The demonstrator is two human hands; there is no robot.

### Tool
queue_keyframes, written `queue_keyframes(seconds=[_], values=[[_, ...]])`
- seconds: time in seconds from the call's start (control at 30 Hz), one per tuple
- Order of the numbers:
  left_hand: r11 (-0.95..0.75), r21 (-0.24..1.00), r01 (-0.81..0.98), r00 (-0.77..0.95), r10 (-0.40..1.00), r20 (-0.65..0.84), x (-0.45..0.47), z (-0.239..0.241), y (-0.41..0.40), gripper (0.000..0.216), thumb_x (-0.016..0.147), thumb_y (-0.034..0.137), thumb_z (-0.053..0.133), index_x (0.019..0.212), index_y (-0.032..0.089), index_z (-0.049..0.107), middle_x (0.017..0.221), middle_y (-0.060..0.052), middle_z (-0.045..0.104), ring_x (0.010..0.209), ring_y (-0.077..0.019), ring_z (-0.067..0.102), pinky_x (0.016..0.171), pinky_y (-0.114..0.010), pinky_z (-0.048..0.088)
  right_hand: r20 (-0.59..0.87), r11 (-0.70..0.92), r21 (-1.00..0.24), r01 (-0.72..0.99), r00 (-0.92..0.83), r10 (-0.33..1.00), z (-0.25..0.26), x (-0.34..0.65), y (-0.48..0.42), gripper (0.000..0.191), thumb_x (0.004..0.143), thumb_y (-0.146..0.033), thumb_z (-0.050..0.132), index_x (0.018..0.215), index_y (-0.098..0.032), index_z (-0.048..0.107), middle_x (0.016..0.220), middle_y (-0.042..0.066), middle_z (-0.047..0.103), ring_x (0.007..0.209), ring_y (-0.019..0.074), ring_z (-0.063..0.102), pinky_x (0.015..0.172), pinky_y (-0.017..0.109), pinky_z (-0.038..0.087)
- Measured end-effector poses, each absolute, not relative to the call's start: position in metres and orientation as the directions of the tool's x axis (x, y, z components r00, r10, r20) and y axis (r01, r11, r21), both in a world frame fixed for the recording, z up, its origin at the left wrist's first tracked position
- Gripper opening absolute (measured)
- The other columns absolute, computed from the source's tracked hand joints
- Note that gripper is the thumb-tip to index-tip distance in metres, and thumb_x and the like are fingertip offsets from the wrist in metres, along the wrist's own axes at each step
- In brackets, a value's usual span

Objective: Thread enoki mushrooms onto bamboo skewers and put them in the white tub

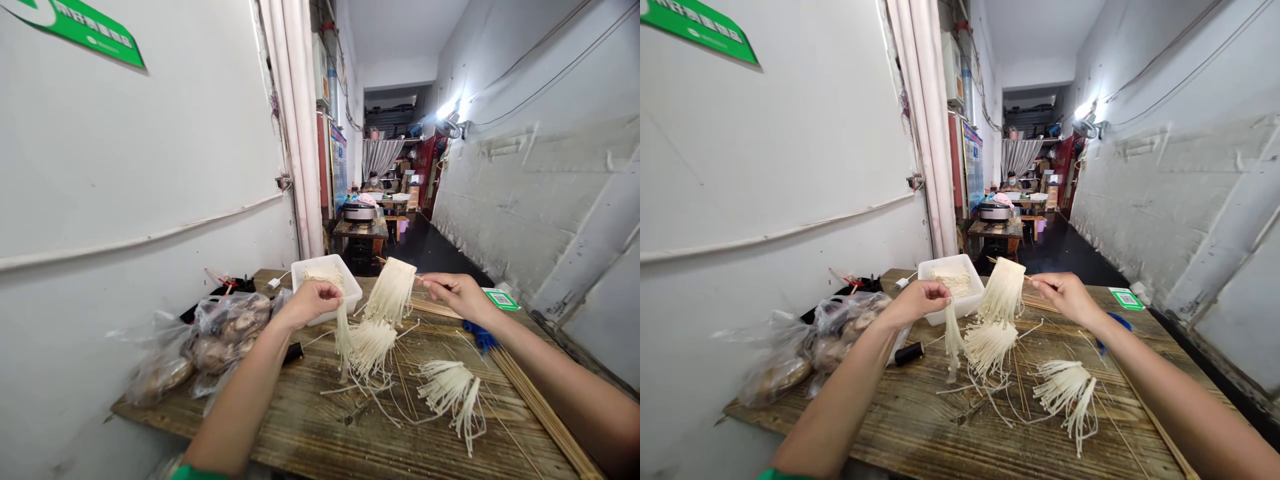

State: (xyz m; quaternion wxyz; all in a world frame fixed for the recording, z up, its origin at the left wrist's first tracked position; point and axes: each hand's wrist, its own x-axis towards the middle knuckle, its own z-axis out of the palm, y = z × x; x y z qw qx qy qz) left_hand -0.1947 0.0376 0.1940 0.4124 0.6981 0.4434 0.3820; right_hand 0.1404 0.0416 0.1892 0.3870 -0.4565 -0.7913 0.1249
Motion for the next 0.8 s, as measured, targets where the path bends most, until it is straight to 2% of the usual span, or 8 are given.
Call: queue_keyframes(seconds=[0.07, 0.17, 0.27, 0.37, 0.5, 0.63, 0.73, 0.8], values=[[-0.275, 0.908, 0.315, 0.351, 0.923, 0.157, -0.187, 0.192, 0.033, 0.016, 0.062, 0.030, 0.067, 0.067, 0.015, 0.064, 0.060, 0.002, 0.057, 0.056, -0.0103, 0.045, 0.055, -0.023, 0.032, 0.494, 0.502, -0.568, 0.653, -0.217, 0.842, 0.189, 0.150, 0.043, 0.047, 0.084, -0.052, 0.050, 0.099, -0.014, 0.072, 0.069, 0.004, 0.069, 0.059, 0.0156, 0.059, 0.057, 0.027, 0.047], [-0.309, 0.888, 0.342, 0.496, 0.861, 0.109, -0.163, 0.181, 0.023, 0.011, 0.065, 0.025, 0.062, 0.068, 0.015, 0.065, 0.062, 0.001, 0.059, 0.056, -0.0107, 0.047, 0.054, -0.023, 0.034, 0.509, 0.462, -0.584, 0.667, -0.142, 0.849, 0.185, 0.165, 0.040, 0.048, 0.083, -0.055, 0.050, 0.096, -0.014, 0.072, 0.068, 0.004, 0.068, 0.060, 0.0159, 0.059, 0.057, 0.026, 0.046], [-0.421, 0.827, 0.374, 0.686, 0.725, 0.058, -0.129, 0.161, 0.018, 0.009, 0.063, 0.017, 0.057, 0.066, 0.015, 0.065, 0.061, 0.001, 0.059, 0.056, -0.0107, 0.048, 0.053, -0.022, 0.034, 0.526, 0.437, -0.590, 0.679, -0.088, 0.846, 0.177, 0.178, 0.031, 0.048, 0.083, -0.055, 0.050, 0.093, -0.014, 0.073, 0.063, 0.002, 0.064, 0.056, 0.0145, 0.056, 0.054, 0.026, 0.044], [-0.495, 0.771, 0.401, 0.798, 0.602, -0.029, -0.092, 0.139, 0.022, 0.010, 0.061, 0.014, 0.057, 0.064, 0.014, 0.066, 0.060, 0.002, 0.060, 0.057, -0.0110, 0.050, 0.053, -0.021, 0.035, 0.519, 0.400, -0.613, 0.681, -0.034, 0.854, 0.168, 0.190, 0.016, 0.047, 0.082, -0.054, 0.051, 0.092, -0.013, 0.072, 0.062, 0.002, 0.063, 0.053, 0.0129, 0.053, 0.053, 0.025, 0.043], [-0.538, 0.735, 0.413, 0.871, 0.468, -0.148, -0.041, 0.119, 0.037, 0.012, 0.060, 0.016, 0.060, 0.068, 0.015, 0.070, 0.062, 0.001, 0.063, 0.058, -0.0120, 0.053, 0.055, -0.021, 0.038, 0.498, 0.351, -0.647, 0.676, 0.026, 0.867, 0.158, 0.203, -0.014, 0.043, 0.083, -0.051, 0.052, 0.090, -0.014, 0.072, 0.060, 0.001, 0.061, 0.054, 0.0129, 0.053, 0.052, 0.025, 0.044], [-0.598, 0.693, 0.402, 0.907, 0.366, -0.210, 0.014, 0.105, 0.049, 0.009, 0.059, 0.013, 0.062, 0.064, 0.016, 0.069, 0.059, 0.004, 0.062, 0.057, -0.0117, 0.053, 0.056, -0.021, 0.036, 0.485, 0.301, -0.670, 0.679, 0.093, 0.869, 0.152, 0.214, -0.046, 0.038, 0.085, -0.047, 0.052, 0.095, -0.016, 0.072, 0.069, 0.003, 0.067, 0.059, 0.0146, 0.058, 0.056, 0.026, 0.047], [-0.611, 0.672, 0.418, 0.901, 0.374, -0.220, 0.052, 0.089, 0.049, 0.006, 0.058, 0.012, 0.065, 0.059, 0.016, 0.068, 0.055, 0.004, 0.060, 0.056, -0.0125, 0.052, 0.055, -0.022, 0.035, 0.508, 0.270, -0.659, 0.702, 0.150, 0.848, 0.149, 0.222, -0.066, 0.034, 0.086, -0.042, 0.052, 0.095, -0.017, 0.073, 0.073, 0.003, 0.069, 0.064, 0.0165, 0.061, 0.061, 0.028, 0.049], [-0.596, 0.671, 0.441, 0.882, 0.428, -0.200, 0.070, 0.074, 0.043, 0.004, 0.060, 0.013, 0.065, 0.060, 0.015, 0.069, 0.055, 0.002, 0.061, 0.056, -0.0133, 0.052, 0.055, -0.023, 0.034, 0.524, 0.238, -0.648, 0.724, 0.195, 0.829, 0.146, 0.229, -0.077, 0.034, 0.087, -0.042, 0.051, 0.095, -0.017, 0.073, 0.072, 0.004, 0.069, 0.066, 0.0180, 0.062, 0.065, 0.029, 0.050]])
